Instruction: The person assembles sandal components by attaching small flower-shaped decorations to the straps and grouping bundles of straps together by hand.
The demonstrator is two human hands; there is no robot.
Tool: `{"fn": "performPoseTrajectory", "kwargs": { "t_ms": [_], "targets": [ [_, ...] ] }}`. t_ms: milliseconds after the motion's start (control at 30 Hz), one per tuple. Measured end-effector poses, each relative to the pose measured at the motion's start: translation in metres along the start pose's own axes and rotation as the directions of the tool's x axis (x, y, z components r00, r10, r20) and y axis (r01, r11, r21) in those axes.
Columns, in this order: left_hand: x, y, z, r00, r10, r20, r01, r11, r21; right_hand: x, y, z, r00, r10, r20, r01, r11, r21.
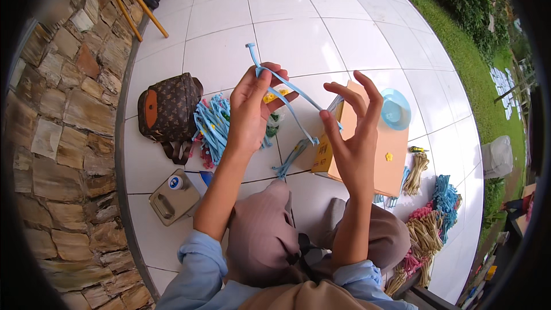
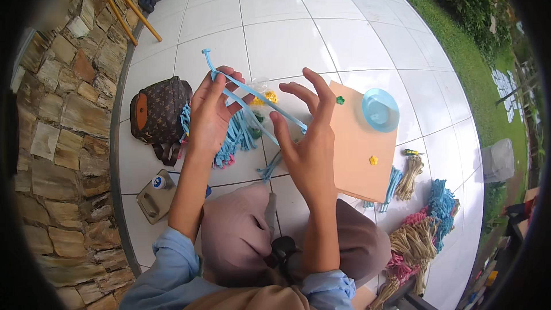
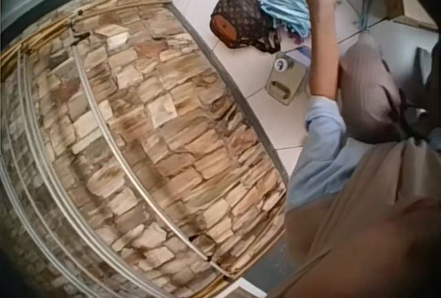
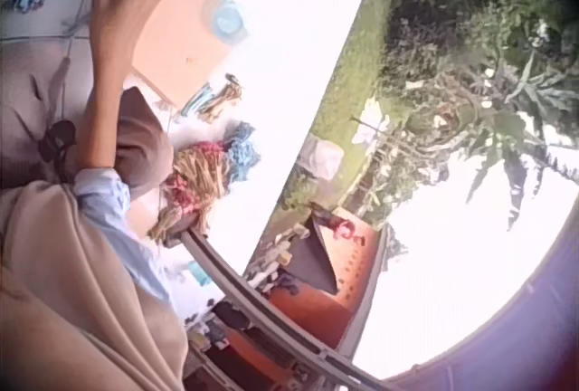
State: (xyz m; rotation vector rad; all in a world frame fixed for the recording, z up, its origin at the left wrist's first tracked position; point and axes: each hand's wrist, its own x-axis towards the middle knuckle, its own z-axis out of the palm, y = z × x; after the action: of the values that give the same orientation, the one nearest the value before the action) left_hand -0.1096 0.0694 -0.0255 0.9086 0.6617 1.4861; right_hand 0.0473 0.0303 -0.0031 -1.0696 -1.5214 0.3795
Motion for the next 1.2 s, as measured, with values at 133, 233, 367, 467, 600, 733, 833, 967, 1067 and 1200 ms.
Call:
{"fn": "performPoseTrajectory", "kwargs": {
  "t_ms": [133,233,367,467,600,733,833,967,1067,1200],
  "targets": [
    [-0.007,0.037,0.049,0.994,0.079,0.069,-0.07,0.99,-0.12,0.022,-0.038,-0.043,0.962,0.058,0.266,0.043,0.933,-0.358],
    [-0.024,0.049,0.071,0.993,0.095,0.071,-0.083,0.984,-0.155,0.027,-0.056,-0.066,0.799,0.249,0.547,-0.248,0.966,-0.077],
    [-0.038,0.038,0.084,0.996,0.075,-0.042,-0.081,0.982,-0.168,0.013,-0.058,-0.096,0.726,0.341,0.598,-0.379,0.923,-0.066],
    [-0.041,0.013,0.074,0.994,0.055,-0.098,-0.077,0.969,-0.236,0.0,-0.039,-0.109,0.86,0.336,0.384,-0.383,0.922,0.051],
    [-0.044,-0.012,0.071,0.954,0.139,-0.264,-0.139,0.99,0.017,-0.014,-0.018,-0.116,0.944,0.284,0.166,-0.299,0.951,0.073],
    [-0.04,-0.015,0.066,0.838,0.536,0.106,-0.406,0.48,0.778,-0.012,-0.017,-0.114,0.971,0.196,0.138,-0.204,0.978,0.048],
    [-0.046,0.0,0.08,0.779,0.283,0.56,-0.54,-0.15,0.828,-0.011,-0.008,-0.122,0.982,0.153,0.114,-0.161,0.985,0.064],
    [-0.047,-0.011,0.071,0.89,-0.192,0.414,-0.302,0.433,0.849,-0.011,-0.01,-0.126,0.988,0.151,0.016,-0.152,0.987,0.057],
    [-0.048,-0.008,0.075,0.894,0.039,0.446,-0.408,0.48,0.777,-0.011,-0.014,-0.133,0.986,0.149,-0.076,-0.138,0.982,0.128],
    [-0.045,-0.013,0.07,0.826,0.252,0.504,-0.563,0.37,0.739,-0.011,-0.014,-0.131,0.99,0.069,-0.119,-0.046,0.982,0.184]
  ]
}}
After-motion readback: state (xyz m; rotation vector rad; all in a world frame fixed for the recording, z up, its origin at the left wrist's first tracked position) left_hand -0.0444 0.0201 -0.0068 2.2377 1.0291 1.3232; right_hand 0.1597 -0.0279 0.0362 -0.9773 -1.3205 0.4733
